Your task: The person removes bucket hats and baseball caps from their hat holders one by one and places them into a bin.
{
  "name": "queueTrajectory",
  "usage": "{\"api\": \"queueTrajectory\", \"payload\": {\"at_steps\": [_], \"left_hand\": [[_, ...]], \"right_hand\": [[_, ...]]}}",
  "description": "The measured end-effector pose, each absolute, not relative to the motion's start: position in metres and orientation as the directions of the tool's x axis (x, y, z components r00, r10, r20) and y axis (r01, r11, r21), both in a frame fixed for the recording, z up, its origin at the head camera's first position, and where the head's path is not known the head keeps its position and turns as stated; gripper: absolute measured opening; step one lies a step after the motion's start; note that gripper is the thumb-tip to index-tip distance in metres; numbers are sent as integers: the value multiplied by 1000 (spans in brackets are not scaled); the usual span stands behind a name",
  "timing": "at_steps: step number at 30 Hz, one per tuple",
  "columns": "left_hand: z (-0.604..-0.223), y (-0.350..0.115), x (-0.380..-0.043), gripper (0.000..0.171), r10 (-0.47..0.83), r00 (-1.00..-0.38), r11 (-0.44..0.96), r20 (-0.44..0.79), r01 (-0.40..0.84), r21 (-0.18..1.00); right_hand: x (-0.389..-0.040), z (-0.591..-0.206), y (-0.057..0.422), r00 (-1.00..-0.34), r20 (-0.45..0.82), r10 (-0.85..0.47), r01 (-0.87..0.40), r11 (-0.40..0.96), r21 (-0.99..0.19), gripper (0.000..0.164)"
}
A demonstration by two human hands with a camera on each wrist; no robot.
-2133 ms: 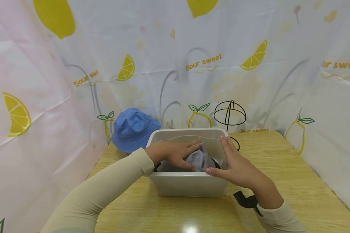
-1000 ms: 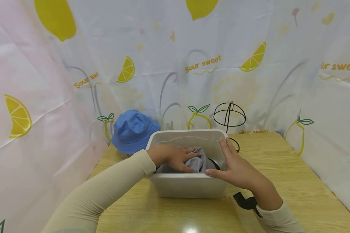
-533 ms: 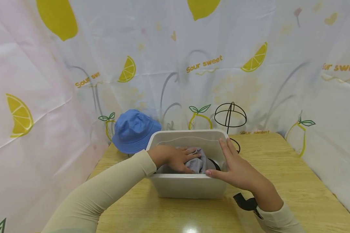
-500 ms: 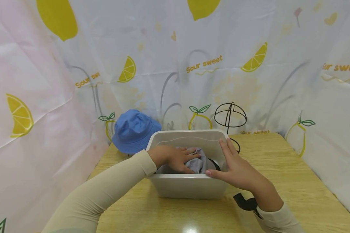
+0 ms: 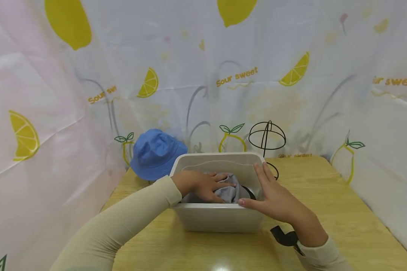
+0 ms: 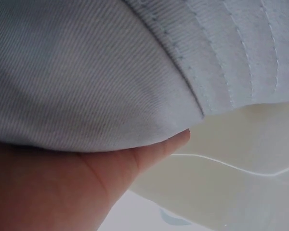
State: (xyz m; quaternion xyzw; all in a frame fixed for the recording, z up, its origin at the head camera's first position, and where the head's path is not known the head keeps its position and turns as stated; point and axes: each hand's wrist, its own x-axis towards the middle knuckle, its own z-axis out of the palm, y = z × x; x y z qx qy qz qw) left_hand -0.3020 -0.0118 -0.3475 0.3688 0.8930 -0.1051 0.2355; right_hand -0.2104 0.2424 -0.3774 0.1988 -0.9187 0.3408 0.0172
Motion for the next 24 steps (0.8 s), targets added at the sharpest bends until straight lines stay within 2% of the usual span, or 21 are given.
{"api": "queueTrajectory", "payload": {"at_steps": [7, 13, 20, 24], "left_hand": [[-346, -13, -300, 74, 613, -616, 736, -495, 674, 71], [-344, -16, -303, 74, 605, -633, 749, -482, 658, 76], [-347, -14, -308, 72, 631, -598, 725, -494, 682, 101], [-348, -12, -309, 69, 635, -585, 705, -504, 706, 68]], "right_hand": [[-209, -377, 241, -920, 161, -357, -376, 688, -621, 113], [-215, -374, 240, -919, 167, -358, -382, 693, -612, 112], [-214, -376, 241, -922, 155, -355, -373, 704, -604, 111], [-213, -376, 242, -924, 150, -352, -367, 702, -610, 111]]}}
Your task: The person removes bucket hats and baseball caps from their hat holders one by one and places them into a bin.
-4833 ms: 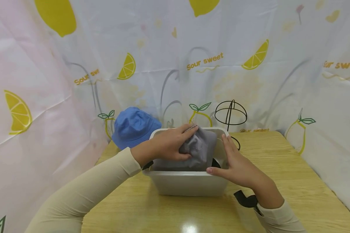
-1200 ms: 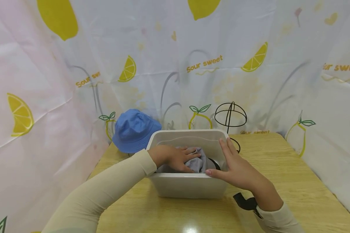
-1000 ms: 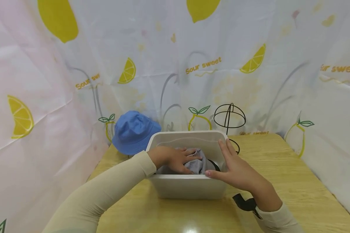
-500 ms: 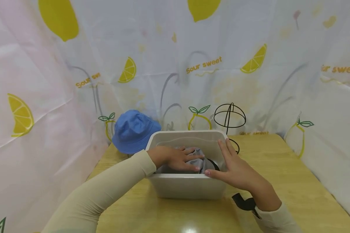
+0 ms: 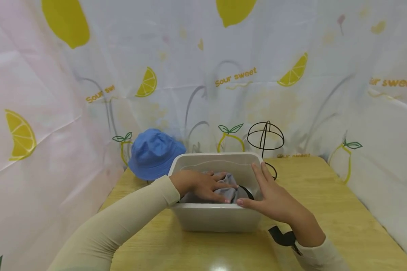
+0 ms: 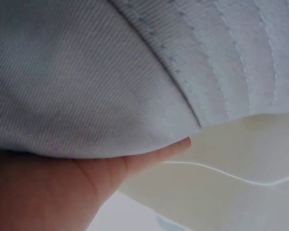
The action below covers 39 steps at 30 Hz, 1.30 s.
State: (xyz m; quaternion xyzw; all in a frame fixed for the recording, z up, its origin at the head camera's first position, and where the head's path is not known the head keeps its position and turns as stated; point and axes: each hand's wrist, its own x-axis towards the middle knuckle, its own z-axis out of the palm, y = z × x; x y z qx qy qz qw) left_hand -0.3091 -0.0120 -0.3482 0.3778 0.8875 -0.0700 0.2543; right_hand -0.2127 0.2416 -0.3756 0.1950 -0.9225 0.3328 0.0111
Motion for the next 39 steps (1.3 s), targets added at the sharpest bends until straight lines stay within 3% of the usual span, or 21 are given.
{"api": "queueTrajectory", "payload": {"at_steps": [23, 39], "left_hand": [[-342, -14, -305, 72, 649, -589, 695, -482, 716, 61], [-319, -23, -302, 89, 693, -610, 667, -385, 745, 21]], "right_hand": [[-210, -375, 242, -926, 162, -342, -368, 715, -594, 111], [-210, -374, 242, -927, 147, -346, -363, 722, -589, 110]]}}
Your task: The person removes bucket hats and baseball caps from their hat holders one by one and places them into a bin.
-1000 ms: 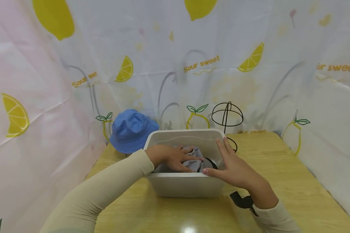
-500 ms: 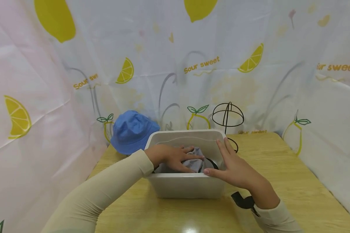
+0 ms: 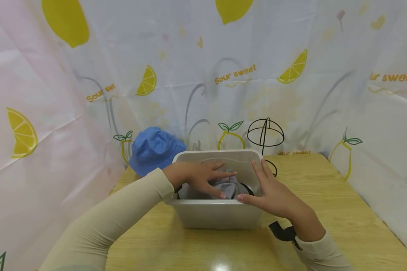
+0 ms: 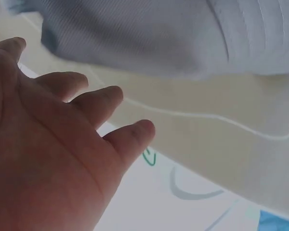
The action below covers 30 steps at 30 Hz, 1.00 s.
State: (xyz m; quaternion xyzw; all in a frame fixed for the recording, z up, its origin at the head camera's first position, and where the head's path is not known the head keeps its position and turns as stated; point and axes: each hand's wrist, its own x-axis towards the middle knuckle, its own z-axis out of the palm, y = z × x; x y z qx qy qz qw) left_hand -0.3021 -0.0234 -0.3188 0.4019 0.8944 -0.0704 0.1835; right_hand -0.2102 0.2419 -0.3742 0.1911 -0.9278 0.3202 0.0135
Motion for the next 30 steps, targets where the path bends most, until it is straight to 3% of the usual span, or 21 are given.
{"api": "queueTrajectory", "payload": {"at_steps": [9, 20, 30], "left_hand": [[-303, -33, -303, 91, 694, -645, 663, -318, 746, -66], [-286, -42, -310, 88, 641, -737, 713, -216, 675, -189], [-277, -56, -313, 88, 594, -779, 750, -198, 626, -214]], "right_hand": [[-209, -373, 240, -929, 142, -341, -355, 721, -595, 110], [-209, -374, 242, -927, 143, -347, -360, 714, -600, 108], [-209, -374, 243, -925, 146, -350, -364, 709, -604, 108]]}}
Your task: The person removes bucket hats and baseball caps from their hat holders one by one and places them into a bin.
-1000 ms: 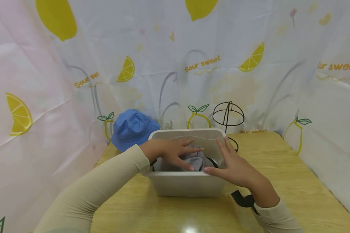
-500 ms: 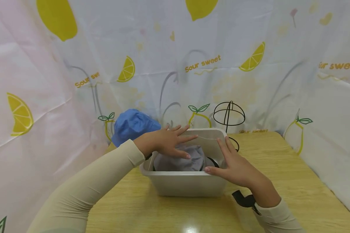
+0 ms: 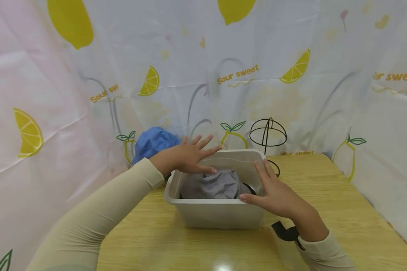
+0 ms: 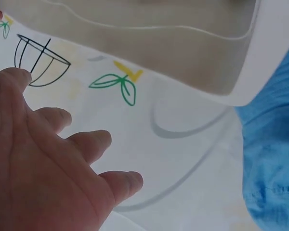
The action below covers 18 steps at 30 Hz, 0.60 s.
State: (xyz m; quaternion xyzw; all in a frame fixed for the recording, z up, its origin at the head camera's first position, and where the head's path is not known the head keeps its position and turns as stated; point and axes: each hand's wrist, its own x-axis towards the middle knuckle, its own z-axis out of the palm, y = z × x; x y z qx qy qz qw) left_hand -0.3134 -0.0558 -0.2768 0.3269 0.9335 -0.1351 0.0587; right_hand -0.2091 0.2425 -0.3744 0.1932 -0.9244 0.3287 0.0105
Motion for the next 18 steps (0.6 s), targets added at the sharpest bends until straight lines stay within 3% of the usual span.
{"api": "queueTrajectory", "payload": {"at_steps": [8, 18], "left_hand": [[-268, -64, -322, 88, 553, -819, 782, -150, 573, -245], [-261, -83, -338, 89, 499, -860, 842, -105, 510, -176]], "right_hand": [[-210, -376, 243, -926, 147, -348, -362, 706, -609, 108], [-209, -374, 243, -927, 137, -350, -357, 712, -605, 107]]}}
